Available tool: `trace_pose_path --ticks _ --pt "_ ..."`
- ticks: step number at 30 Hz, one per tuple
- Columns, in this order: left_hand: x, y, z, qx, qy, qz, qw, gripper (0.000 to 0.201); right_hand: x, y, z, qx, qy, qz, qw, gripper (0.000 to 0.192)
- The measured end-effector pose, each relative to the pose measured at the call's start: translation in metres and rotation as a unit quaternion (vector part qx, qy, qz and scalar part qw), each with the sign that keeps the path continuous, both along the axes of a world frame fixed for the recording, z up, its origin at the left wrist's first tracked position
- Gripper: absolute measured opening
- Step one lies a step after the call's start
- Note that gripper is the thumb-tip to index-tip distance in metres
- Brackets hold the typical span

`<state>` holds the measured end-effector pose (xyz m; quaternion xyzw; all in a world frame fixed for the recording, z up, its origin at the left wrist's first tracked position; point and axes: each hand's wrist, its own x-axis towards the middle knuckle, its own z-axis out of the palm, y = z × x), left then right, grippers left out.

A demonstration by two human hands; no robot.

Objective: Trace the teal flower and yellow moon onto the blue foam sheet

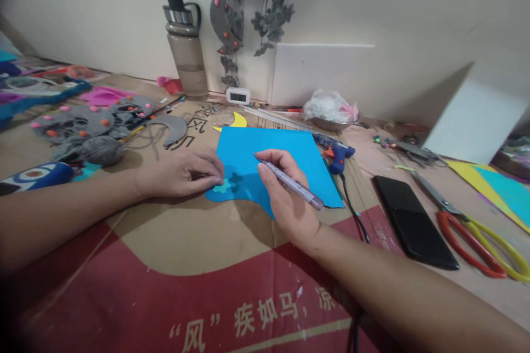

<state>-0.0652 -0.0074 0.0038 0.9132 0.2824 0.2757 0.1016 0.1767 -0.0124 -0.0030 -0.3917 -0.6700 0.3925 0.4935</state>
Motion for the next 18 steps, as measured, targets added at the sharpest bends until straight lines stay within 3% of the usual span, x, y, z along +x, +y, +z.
trace_pose_path --ticks 10,18 --pt "0.000 -0.013 0.001 0.089 0.041 -0.029 0.995 0.018 -0.001 0.004 -0.003 -0.035 -0.017 0.026 0.999 0.015" --pt "-0.001 -0.012 -0.002 0.072 0.025 -0.018 0.997 0.016 -0.001 0.002 0.000 -0.034 -0.041 0.024 0.998 0.017"
